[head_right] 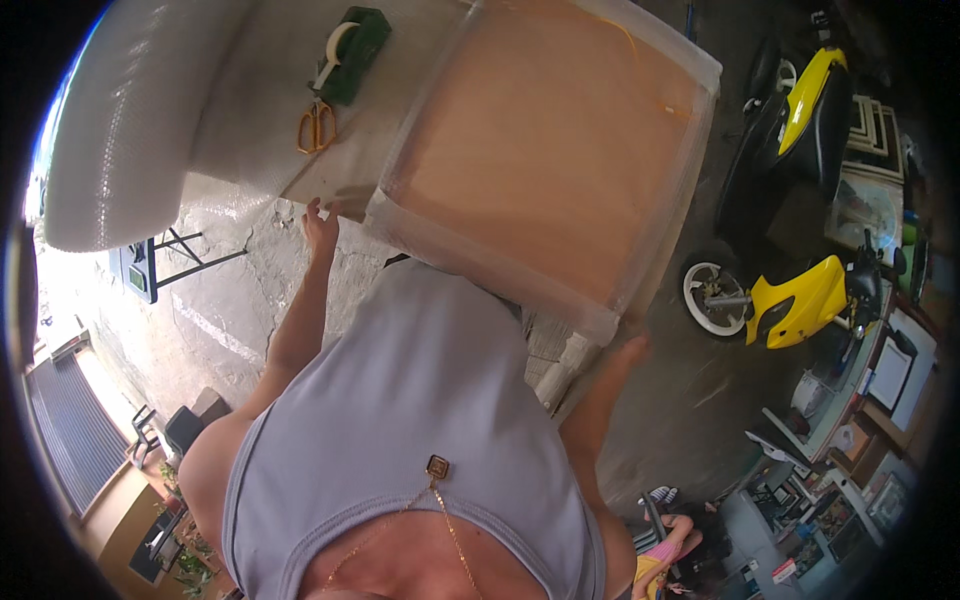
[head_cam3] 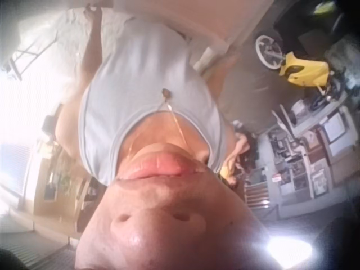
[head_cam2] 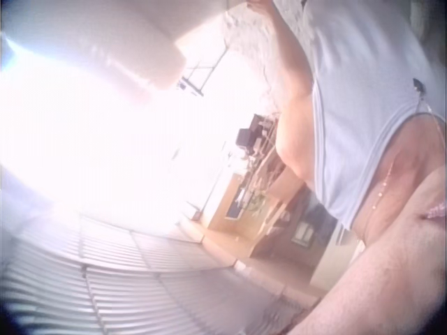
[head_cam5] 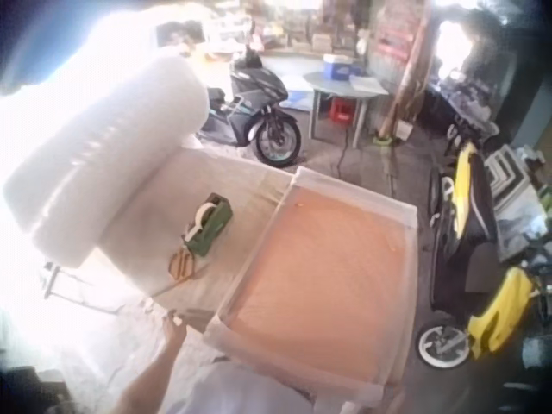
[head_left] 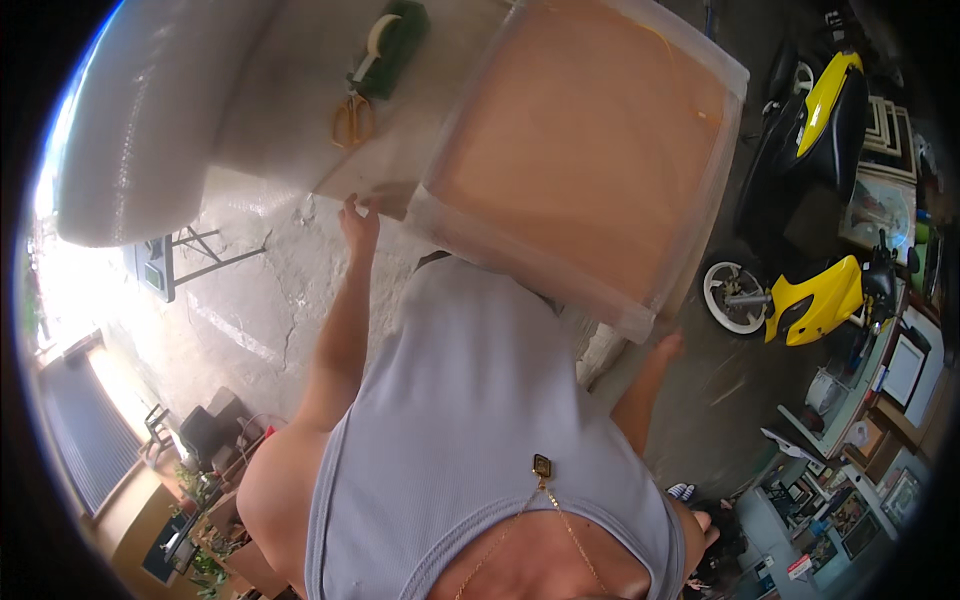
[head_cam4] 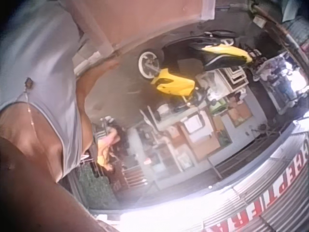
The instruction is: The person wraps a framed artwork with bubble wrap and tape. They cut the bubble wrap, fold it over the frame, and secure it with tape. The wrapped item is then carried into a room and placed on a table.
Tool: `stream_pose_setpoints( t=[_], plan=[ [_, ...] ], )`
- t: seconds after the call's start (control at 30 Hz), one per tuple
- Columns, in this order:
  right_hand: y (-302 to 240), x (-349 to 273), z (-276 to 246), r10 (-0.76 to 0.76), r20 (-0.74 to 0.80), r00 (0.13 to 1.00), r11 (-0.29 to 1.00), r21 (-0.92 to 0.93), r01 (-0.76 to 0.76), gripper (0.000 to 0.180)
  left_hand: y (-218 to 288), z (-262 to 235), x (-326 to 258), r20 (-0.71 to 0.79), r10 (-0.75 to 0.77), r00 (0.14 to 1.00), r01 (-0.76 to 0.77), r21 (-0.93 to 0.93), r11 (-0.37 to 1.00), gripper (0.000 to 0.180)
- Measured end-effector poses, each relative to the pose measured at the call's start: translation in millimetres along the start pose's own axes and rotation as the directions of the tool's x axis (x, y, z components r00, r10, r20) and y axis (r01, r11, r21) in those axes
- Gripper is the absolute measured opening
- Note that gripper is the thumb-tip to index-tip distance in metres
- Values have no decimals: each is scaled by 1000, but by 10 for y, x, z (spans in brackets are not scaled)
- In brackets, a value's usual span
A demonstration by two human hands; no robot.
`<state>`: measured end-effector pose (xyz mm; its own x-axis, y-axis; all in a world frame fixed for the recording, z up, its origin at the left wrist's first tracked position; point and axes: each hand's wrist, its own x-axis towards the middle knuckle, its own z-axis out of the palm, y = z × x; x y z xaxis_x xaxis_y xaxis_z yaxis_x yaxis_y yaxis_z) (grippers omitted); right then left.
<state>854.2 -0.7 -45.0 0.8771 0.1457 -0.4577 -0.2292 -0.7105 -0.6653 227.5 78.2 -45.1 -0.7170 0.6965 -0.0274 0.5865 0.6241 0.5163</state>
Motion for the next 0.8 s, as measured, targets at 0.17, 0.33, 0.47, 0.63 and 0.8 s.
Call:
stream_pose_setpoints(
  t=[0.17, 0.33, 0.47, 0.63, 0.8],
  plan=[
    [-797, -1003, 826, -677, 23, 736, 735, -21, 677, 35, -287, -19, 269, -6, 45, 999, -45, -95, 994, 53],
    [-1287, -3211, 2605, -698, 583, 416, 642, 253, 723, 29, -556, -173, 209, 91, -29, 995, 43, -158, 987, 61],
    [-1362, -4524, 3756, -414, 899, 140, 817, 300, 492, 33, -1210, -350, -30, 178, -220, 959, 266, -294, 918, 67],
    [-1140, -5126, 4698, -275, 941, 195, 908, 187, 375, 38, -2377, -747, -725, 332, -663, 671, 741, -336, 581, 69],
    [-1231, -5323, 4646, -224, 953, 204, 948, 262, -182, 39, -3081, -898, -1394, 257, -840, 478, 877, -86, 473, 62]
  ],
)
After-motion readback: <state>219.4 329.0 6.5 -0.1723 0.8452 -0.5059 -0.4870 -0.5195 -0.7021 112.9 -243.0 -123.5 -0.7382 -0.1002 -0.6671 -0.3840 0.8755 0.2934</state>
